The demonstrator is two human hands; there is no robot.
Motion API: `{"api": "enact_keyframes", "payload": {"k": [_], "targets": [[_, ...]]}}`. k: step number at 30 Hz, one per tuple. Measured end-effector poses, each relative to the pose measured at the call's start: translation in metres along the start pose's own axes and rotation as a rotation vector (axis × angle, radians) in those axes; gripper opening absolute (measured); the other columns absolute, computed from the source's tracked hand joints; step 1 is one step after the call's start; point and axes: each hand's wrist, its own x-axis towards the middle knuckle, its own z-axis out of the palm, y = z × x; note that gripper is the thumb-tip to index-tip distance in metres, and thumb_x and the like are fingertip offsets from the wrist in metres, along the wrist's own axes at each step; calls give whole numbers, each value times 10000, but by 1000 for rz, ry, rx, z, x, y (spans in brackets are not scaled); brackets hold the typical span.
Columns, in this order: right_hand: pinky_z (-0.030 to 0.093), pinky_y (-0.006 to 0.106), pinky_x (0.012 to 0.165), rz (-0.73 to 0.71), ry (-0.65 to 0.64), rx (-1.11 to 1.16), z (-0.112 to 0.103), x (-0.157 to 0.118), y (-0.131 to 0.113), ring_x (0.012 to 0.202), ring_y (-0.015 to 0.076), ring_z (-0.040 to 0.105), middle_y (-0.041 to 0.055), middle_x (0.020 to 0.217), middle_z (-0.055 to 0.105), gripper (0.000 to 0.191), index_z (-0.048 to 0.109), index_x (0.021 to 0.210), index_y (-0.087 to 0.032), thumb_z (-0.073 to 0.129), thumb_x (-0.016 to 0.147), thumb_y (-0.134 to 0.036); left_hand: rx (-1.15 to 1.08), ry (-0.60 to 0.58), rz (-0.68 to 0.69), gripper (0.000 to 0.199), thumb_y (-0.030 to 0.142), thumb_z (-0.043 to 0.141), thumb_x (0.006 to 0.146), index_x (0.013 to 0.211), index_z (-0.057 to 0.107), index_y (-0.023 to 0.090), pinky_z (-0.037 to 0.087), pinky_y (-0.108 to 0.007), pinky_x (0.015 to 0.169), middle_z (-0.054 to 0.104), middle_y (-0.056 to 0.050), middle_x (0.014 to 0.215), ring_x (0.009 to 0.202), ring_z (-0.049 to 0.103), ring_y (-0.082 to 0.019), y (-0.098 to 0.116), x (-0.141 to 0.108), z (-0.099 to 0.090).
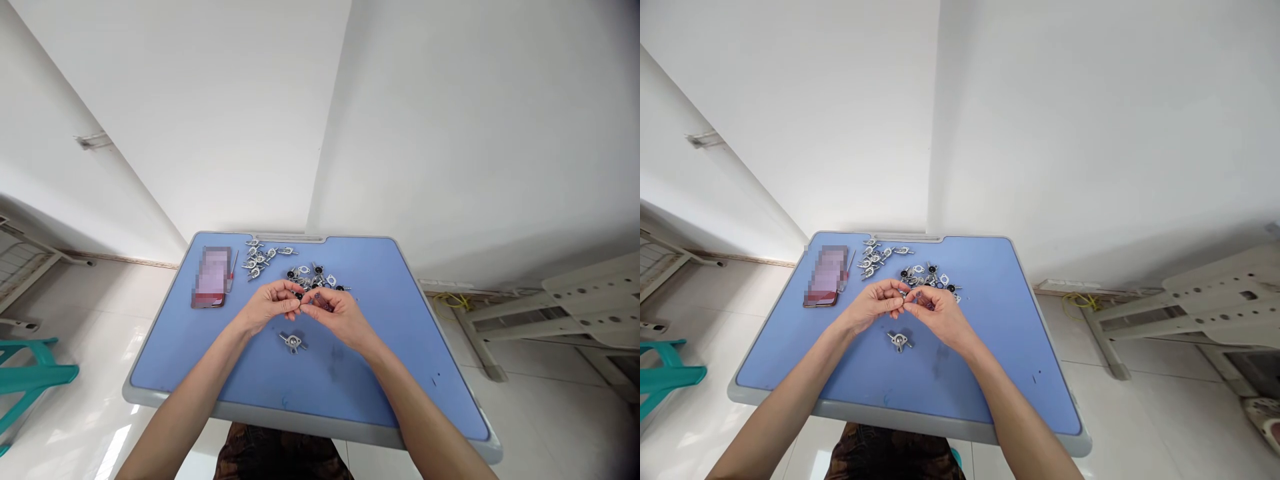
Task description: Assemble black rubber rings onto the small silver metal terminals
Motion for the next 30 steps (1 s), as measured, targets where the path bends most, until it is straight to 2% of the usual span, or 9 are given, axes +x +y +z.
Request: {"api": "enact_keyframes", "payload": {"k": [7,11,17,20,21,23,26,30], "targets": [[263,216,481,-2,59,5,5,0,0,495,72,292,-60,533,403,164,629,742,-171,616,757,-334,-21,15,-14,439,339,779,655,987,591,122,437,-190,565,639,1,657,540,562,-66,-2,2,0],[280,219,480,-37,86,14,8,-1,-1,488,72,322,-47,539,458,168,630,722,-172,602,777,-327,-52,2,-22,420,331,776,661,981,595,128,435,-189,568,644,-2,665,536,560,-63,-2,1,-1],[281,218,472,-22,45,58,6,-1,-2,492,74,360,-24,587,537,178,619,740,-166,593,772,-339,-27,-22,-18,444,393,745,688,1007,591,127,431,-208,576,629,-12,684,555,561,-77,0,0,1],[256,213,462,3,-25,-63,-2,-5,-6,481,72,316,-50,526,435,167,629,735,-167,586,780,-321,102,-17,67,408,429,663,763,1022,578,126,441,-234,611,610,-19,710,590,551,-90,6,-5,-2],[256,211,462,16,-84,-128,-5,-7,-9,481,72,310,-55,517,408,163,636,734,-169,580,788,-313,175,2,106,381,412,649,779,1028,579,131,445,-241,635,607,-22,739,618,550,-95,9,-8,-4],[287,209,482,21,-205,-254,-9,-10,-14,493,75,338,-51,533,429,153,640,745,-178,557,808,-290,352,32,149,315,353,671,763,988,598,145,446,-249,681,600,-26,797,705,551,-114,14,-16,-8],[310,210,511,-15,-345,-420,-11,-13,-19,520,84,396,-35,570,492,159,638,744,-185,522,828,-255,648,-5,116,241,295,671,755,956,630,170,448,-273,738,604,-36,887,805,549,-148,17,-32,-10],[299,220,528,-64,-411,-602,-7,-13,-18,549,97,430,-25,595,525,162,632,734,-189,503,831,-206,899,-55,163,161,228,629,789,948,626,202,439,-292,796,581,-28,973,870,548,-161,13,-51,-1]]}}
